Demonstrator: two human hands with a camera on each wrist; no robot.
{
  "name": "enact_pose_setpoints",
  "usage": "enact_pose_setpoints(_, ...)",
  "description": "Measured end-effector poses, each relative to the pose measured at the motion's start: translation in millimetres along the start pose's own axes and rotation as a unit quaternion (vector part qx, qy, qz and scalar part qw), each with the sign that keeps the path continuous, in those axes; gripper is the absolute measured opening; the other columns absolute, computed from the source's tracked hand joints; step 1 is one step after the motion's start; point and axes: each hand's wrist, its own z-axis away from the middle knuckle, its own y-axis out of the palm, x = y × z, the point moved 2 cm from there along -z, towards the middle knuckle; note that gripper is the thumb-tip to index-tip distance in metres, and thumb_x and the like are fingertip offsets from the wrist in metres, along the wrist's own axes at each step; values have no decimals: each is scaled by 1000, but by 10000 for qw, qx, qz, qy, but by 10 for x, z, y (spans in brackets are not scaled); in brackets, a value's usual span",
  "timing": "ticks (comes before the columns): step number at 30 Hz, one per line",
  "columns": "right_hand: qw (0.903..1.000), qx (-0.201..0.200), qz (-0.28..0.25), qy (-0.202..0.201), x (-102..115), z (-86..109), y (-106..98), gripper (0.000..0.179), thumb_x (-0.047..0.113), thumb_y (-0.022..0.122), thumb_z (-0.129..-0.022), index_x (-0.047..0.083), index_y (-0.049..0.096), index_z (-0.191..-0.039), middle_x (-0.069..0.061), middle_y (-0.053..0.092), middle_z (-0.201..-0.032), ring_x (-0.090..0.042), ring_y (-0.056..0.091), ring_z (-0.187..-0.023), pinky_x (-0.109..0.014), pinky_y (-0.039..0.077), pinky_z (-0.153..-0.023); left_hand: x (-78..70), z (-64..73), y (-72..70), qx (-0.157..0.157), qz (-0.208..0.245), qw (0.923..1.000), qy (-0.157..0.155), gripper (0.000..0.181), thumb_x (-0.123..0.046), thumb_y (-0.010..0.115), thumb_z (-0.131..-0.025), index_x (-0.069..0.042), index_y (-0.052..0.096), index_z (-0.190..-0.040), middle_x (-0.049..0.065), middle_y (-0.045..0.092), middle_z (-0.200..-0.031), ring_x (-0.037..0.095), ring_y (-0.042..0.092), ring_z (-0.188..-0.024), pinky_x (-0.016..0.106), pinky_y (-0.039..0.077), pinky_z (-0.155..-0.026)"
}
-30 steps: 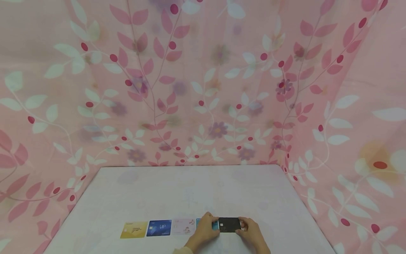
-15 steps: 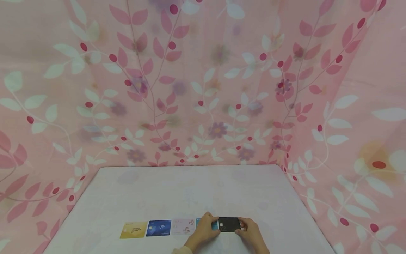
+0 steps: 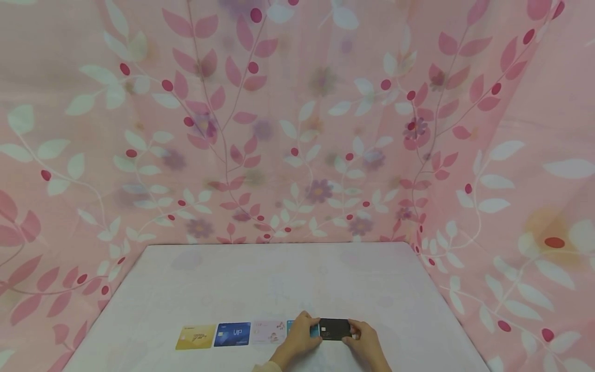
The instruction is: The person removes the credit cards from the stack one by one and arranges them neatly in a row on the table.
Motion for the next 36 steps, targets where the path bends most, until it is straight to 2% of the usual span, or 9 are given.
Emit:
enact_pose_setpoints(10,9999,-4,-2,145,-19,2,19,50,8,78,-68,-9,61,-112,0,51,-74,-15,40,-65,-25,32,-55,-1,2,-4,45,73,9999,-124,43,-13,78,-71,2,67,-109,1,48,-84,9,42,-74,24,43,-68)
enact_pose_setpoints(14,9996,-44,-280,-96,-56,-7,10,56,11,80,-66,-10,59,-113,0,49,-73,-14,39,-64,-26,32,-55,0,-4,-1,105,122,9996,-222,43,-14,77,-71,2,67,-109,1,48,-85,9,42,-74,24,43,-68)
enact_pose_setpoints(15,9991,-33,-299,-300,-72,-13,10,56,12,80,-66,-10,58,-113,0,48,-73,-14,38,-63,-26,31,-54,2,-5,2,124,132,9995,-243,43,-14,77,-71,2,67,-110,0,48,-85,9,42,-74,24,42,-68)
enact_pose_setpoints(18,9981,45,-441,-417,-89,-34,-3,59,13,81,-65,-10,58,-114,0,47,-72,-14,38,-65,-28,32,-57,-1,-5,0,144,153,9995,-247,43,-15,77,-72,1,66,-110,0,48,-85,9,41,-74,24,42,-68)
enact_pose_setpoints(21,9985,233,-418,-248,-70,-43,-18,59,13,81,-65,-9,58,-115,0,46,-73,-15,39,-67,-29,33,-59,0,-6,1,157,146,9994,-272,43,-15,77,-72,1,67,-110,0,48,-85,9,42,-74,25,41,-68)
enact_pose_setpoints(22,9987,255,-435,-54,-55,-42,-25,59,12,82,-64,-8,59,-115,-1,47,-73,-16,39,-67,-29,33,-60,-4,-5,-2,147,154,9994,-263,43,-15,77,-72,1,67,-110,0,48,-85,9,42,-74,25,41,-68)
enact_pose_setpoints(25,9991,275,-312,104,-27,-34,-27,55,8,80,-65,-7,60,-114,-1,48,-73,-16,39,-65,-28,32,-58,-8,1,-2,107,166,9995,-258,42,-14,77,-71,2,67,-110,1,49,-85,10,42,-74,25,41,-68)
enact_pose_setpoints(30,9994,203,-255,150,-24,-43,-13,53,6,79,-65,-6,60,-112,0,49,-72,-17,39,-66,-28,32,-58,-23,11,-15,-4,110,9997,-207,42,-13,77,-70,2,67,-109,1,49,-85,10,42,-74,25,42,-69)
enact_pose_setpoints(36,9988,262,-291,277,-11,-42,-13,54,6,79,-65,-6,59,-113,-1,49,-74,-17,40,-68,-30,33,-61,-27,7,-19,69,145,9994,-319,42,-14,77,-72,1,67,-109,1,48,-85,10,41,-74,26,42,-68)
